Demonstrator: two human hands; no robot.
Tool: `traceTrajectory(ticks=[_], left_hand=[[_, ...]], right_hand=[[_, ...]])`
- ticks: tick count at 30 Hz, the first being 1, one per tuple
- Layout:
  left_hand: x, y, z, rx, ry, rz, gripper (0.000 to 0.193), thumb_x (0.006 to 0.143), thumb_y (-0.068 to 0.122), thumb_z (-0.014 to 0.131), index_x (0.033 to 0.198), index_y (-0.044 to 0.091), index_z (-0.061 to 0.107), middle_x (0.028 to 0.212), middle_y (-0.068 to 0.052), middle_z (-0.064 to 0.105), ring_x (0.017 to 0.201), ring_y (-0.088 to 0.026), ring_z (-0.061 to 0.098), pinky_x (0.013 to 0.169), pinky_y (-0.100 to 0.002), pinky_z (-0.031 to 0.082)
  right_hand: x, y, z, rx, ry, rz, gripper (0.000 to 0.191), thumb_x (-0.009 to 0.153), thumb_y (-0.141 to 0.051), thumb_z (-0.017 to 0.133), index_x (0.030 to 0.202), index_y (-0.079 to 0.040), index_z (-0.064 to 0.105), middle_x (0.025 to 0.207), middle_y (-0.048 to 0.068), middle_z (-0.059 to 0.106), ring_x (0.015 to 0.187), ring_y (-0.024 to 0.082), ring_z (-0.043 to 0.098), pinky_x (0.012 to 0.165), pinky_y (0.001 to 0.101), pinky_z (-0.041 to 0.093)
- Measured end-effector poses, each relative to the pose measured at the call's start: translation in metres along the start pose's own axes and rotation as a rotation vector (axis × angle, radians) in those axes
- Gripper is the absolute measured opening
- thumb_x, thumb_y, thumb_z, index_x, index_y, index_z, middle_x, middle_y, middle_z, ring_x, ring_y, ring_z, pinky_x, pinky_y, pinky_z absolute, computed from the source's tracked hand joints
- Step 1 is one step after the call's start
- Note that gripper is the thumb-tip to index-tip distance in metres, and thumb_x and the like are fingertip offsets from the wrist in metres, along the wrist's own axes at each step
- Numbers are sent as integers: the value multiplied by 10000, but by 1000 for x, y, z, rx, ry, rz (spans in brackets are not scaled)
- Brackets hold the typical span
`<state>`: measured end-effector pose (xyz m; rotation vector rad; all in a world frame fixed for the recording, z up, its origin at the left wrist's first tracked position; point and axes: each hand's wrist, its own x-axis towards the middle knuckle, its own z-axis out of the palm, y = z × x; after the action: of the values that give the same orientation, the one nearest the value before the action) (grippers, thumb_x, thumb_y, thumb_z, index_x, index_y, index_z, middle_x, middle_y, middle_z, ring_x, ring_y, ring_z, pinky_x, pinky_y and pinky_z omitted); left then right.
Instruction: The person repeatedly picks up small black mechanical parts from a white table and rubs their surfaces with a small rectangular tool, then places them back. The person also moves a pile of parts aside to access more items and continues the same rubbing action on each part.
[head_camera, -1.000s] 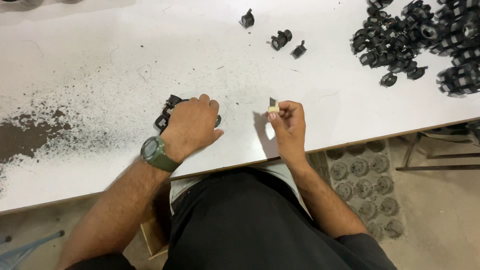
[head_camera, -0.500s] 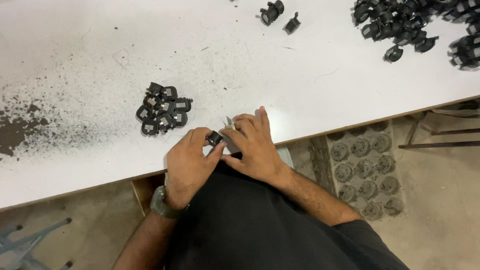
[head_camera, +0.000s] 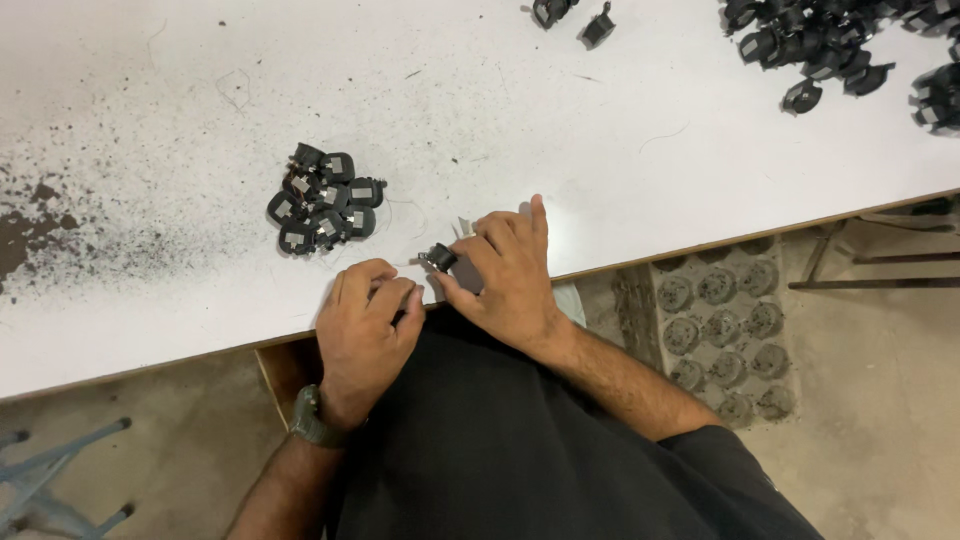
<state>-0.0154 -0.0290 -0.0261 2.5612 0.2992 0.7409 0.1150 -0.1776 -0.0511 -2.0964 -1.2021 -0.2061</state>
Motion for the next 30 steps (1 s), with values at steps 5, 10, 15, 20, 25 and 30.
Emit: traceTrajectory(ticks=[5,10,15,20,25,30], left_hand=[[-7,5,-16,-12,151,67,473,864,229,862,1209,2,632,1322,-191,553,1152,-349,592,887,-440,532],[-3,13,-9,133,59,222,390,881,203,833,1210,78,665,1379,-183,539,1301,-362,528,1044,-499,469],[-1,9,10,169,45,124,264,901,144,807,1132,60,712,1381,-143,576,1295,-316,556,1034,-473,466],[-5,6,13,126,71,91,185,914,103,806,1083,76,738,1346,-111,609,1259,-295,579,1028,-469,455],[-4,5,13,77,96,94,196,877,86,814,1058,86,739,1334,-104,612,1261,-298,579,1040,-473,454],[-2,-1,14,64,65,139,188,851,46,809,1018,80,729,1327,-98,618,1273,-293,582,1050,-460,468]], right_hand=[[-9,6,-13,52,82,-99,253,868,-93,814,1097,-132,712,1002,54,568,1183,285,582,1288,621,170],[-21,6,-13,315,58,-131,385,904,-10,746,1234,-33,549,1167,97,656,1210,288,615,1284,617,229],[-22,0,-4,283,1,-133,328,860,1,765,1134,-63,596,1070,88,655,1176,287,619,1257,607,272],[-17,0,-4,261,-21,-130,315,842,15,759,1103,-72,606,1033,77,653,1181,292,630,1254,603,293],[-16,-2,-4,241,-14,-131,323,834,25,758,1107,-68,614,1024,67,653,1183,286,643,1246,610,308],[-15,-4,-3,248,-23,-134,327,818,18,764,1101,-60,622,1014,83,652,1166,291,644,1245,614,314]])
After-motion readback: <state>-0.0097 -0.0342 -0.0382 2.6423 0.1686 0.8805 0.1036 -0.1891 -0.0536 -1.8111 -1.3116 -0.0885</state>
